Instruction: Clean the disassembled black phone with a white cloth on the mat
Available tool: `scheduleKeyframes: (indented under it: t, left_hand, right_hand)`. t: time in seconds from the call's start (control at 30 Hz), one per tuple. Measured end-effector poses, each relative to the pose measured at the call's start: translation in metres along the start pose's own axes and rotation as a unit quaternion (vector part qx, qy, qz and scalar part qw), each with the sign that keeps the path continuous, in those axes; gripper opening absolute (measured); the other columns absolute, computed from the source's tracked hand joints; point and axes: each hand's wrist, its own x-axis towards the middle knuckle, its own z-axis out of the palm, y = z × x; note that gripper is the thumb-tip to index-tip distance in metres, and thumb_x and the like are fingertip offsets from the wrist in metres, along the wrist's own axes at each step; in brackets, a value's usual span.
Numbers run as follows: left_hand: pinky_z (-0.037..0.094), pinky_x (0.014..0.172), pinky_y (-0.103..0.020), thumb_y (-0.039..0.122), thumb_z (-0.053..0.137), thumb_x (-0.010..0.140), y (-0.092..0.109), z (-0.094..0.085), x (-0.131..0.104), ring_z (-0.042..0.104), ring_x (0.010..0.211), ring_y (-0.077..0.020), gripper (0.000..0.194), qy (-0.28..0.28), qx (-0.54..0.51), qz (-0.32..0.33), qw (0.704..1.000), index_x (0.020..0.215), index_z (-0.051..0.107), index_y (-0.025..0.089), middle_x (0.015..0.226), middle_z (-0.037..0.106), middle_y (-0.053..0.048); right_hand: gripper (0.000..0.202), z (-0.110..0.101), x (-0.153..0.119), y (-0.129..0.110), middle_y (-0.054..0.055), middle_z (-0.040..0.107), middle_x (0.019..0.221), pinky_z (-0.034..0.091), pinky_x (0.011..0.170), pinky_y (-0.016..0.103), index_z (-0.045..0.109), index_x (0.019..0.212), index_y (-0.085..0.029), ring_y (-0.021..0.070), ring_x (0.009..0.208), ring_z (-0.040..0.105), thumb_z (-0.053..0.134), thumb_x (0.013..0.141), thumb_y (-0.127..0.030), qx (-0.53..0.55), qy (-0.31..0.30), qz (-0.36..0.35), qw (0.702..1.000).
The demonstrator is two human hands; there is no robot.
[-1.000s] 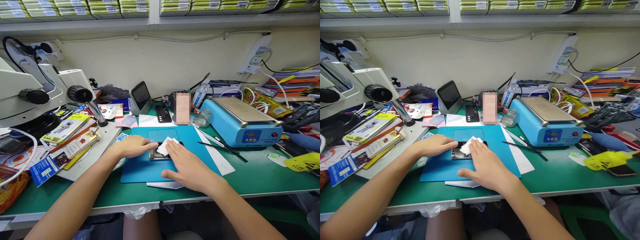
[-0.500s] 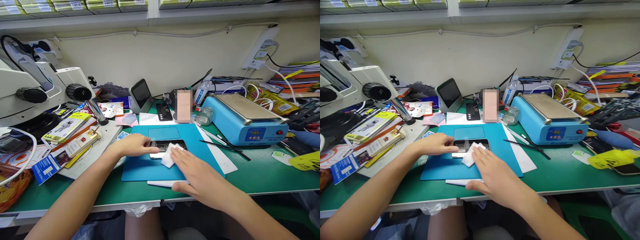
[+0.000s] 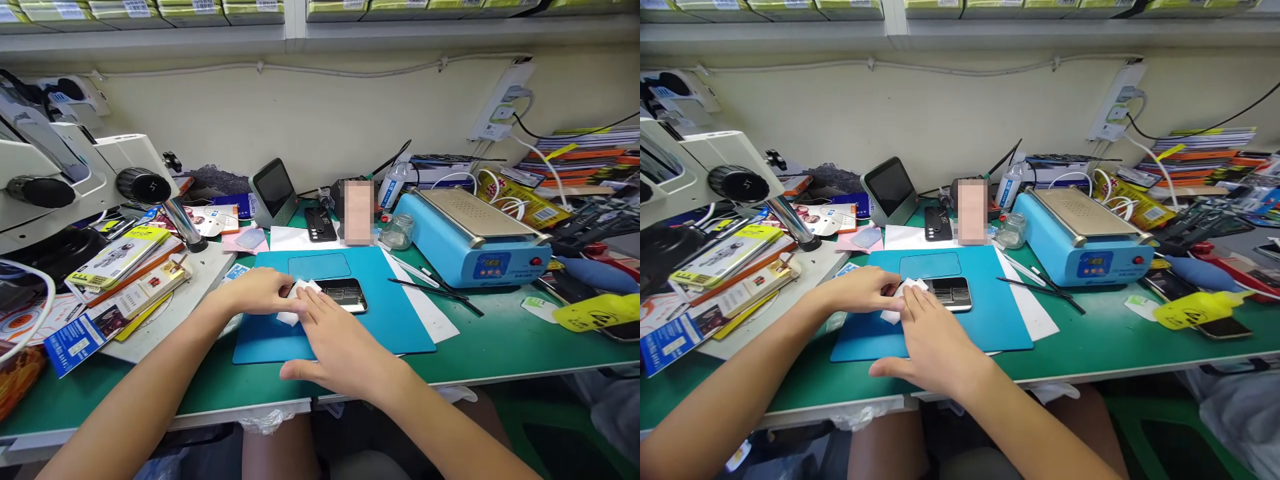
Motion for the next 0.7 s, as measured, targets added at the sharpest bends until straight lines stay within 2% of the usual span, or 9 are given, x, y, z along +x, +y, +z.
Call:
scheduleKeyframes:
  t: [0.13, 0.23, 0.3, 0.43, 0.5, 0.6, 0.7]
  left_hand:
    - [0.027, 0.056, -0.03, 0.086, 0.04, 0.082, 0.0, 0.0, 0.0, 0.055, 0.065, -0.0205, 0.068, -0.006, -0.003, -0.018, 1.0, 0.079, 0.061, 0.021, 0.073, 0.067, -0.004]
    - [0.027, 0.056, -0.029, 0.088, 0.049, 0.075, -0.001, -0.001, 0.0, 0.056, 0.067, -0.0214, 0.068, -0.008, -0.003, -0.024, 1.0, 0.079, 0.061, 0.021, 0.075, 0.067, -0.004]
    - [0.026, 0.054, -0.029, 0.088, 0.057, 0.069, -0.001, -0.002, 0.0, 0.056, 0.066, -0.0211, 0.067, -0.008, 0.001, -0.02, 1.0, 0.078, 0.06, 0.022, 0.072, 0.065, -0.003]
    - [0.026, 0.054, -0.028, 0.087, 0.062, 0.066, -0.001, -0.002, 0.0, 0.055, 0.065, -0.0204, 0.066, -0.006, 0.005, -0.017, 1.0, 0.078, 0.059, 0.022, 0.07, 0.063, -0.002]
    - [0.026, 0.055, -0.029, 0.085, 0.054, 0.076, -0.002, -0.001, 0.001, 0.055, 0.066, -0.0207, 0.064, -0.003, 0.007, -0.011, 1.0, 0.078, 0.061, 0.021, 0.071, 0.065, -0.003]
    - [0.028, 0.058, -0.03, 0.076, 0.031, 0.093, -0.003, 0.0, 0.001, 0.056, 0.067, -0.0204, 0.067, 0.003, -0.001, 0.015, 1.0, 0.082, 0.064, 0.02, 0.076, 0.068, -0.006]
    - [0.029, 0.059, -0.03, 0.075, 0.026, 0.094, -0.003, 0.0, 0.001, 0.056, 0.068, -0.0205, 0.068, 0.002, -0.018, 0.022, 1.0, 0.087, 0.065, 0.02, 0.08, 0.07, -0.006]
  right_hand:
    - [0.096, -0.002, -0.029, 0.008, 0.018, 0.022, 0.165, 0.023, 0.127, 0.051, 0.032, 0.157, -0.005, 0.0339, 0.154, 0.019, 0.039, 0.094, -0.076, -0.017, -0.006, 0.003, 1.0]
    - [0.092, -0.012, -0.051, 0.027, 0.016, 0.022, 0.165, 0.027, 0.125, 0.054, 0.033, 0.157, -0.007, 0.0354, 0.153, 0.023, 0.036, 0.096, -0.075, -0.042, -0.006, 0.065, 0.997]
    - [0.091, -0.018, -0.056, 0.037, 0.015, 0.021, 0.165, 0.026, 0.125, 0.054, 0.03, 0.158, -0.008, 0.0347, 0.154, 0.021, 0.032, 0.096, -0.075, -0.055, -0.012, 0.105, 0.993]
    - [0.1, -0.019, -0.036, 0.036, 0.018, 0.017, 0.166, 0.023, 0.126, 0.052, 0.029, 0.157, -0.003, 0.0347, 0.155, 0.016, 0.03, 0.094, -0.08, -0.057, -0.016, 0.129, 0.99]
    - [0.101, -0.015, -0.015, 0.024, 0.02, 0.018, 0.165, 0.021, 0.127, 0.051, 0.03, 0.157, -0.001, 0.0351, 0.155, 0.016, 0.034, 0.093, -0.079, -0.044, -0.016, 0.098, 0.994]
    - [0.097, -0.004, 0.011, 0.002, 0.02, 0.022, 0.165, 0.019, 0.128, 0.049, 0.035, 0.155, -0.002, 0.0346, 0.155, 0.014, 0.04, 0.094, -0.076, -0.017, -0.005, 0.036, 0.999]
    - [0.089, 0.004, 0.018, -0.011, 0.021, 0.028, 0.163, 0.019, 0.128, 0.05, 0.044, 0.15, -0.003, 0.0346, 0.155, 0.016, 0.044, 0.095, -0.072, -0.019, 0.019, 0.02, 0.999]
